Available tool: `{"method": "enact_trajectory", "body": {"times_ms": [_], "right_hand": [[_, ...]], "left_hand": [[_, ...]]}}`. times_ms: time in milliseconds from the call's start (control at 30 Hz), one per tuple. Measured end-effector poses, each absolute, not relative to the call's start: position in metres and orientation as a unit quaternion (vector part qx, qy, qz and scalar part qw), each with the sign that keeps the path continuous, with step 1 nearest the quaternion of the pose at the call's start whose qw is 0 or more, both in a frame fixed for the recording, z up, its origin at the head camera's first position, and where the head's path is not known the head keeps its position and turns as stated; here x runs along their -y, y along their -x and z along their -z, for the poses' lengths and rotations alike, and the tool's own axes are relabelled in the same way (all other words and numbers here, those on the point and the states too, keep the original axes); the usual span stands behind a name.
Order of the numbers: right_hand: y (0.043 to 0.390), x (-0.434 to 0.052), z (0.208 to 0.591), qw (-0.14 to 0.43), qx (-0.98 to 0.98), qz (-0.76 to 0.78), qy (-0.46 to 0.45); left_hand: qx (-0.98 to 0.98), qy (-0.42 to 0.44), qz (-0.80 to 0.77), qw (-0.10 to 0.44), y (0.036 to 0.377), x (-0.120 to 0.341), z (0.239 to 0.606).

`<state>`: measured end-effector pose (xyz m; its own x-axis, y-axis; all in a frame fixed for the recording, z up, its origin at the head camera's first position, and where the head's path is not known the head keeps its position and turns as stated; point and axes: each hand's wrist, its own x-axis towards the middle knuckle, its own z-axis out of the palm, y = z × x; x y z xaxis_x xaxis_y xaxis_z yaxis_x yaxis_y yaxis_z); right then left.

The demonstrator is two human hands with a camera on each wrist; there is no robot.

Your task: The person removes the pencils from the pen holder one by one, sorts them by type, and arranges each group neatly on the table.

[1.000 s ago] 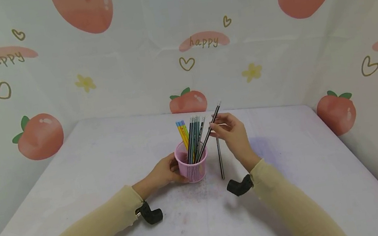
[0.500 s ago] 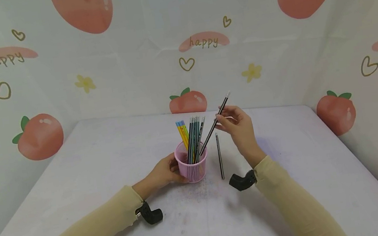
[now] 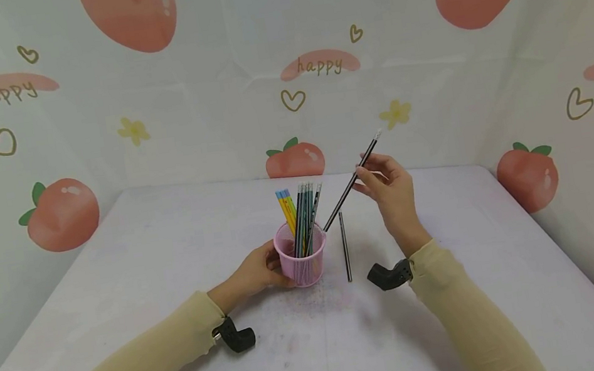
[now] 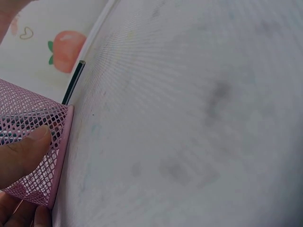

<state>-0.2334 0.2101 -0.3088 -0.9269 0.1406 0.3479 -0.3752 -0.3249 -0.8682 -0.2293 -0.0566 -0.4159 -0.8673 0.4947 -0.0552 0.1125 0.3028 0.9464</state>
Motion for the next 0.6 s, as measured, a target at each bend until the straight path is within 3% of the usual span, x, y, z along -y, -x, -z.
{"method": "enact_trajectory", "body": {"times_ms": [600], "right_hand": [[0.235,-0.223,0.320,0.142,0.584,-0.795,-0.081]], "left_hand": [[-0.782,-0.178,-0.571,0.179,0.230,0.056,0.415]]}}
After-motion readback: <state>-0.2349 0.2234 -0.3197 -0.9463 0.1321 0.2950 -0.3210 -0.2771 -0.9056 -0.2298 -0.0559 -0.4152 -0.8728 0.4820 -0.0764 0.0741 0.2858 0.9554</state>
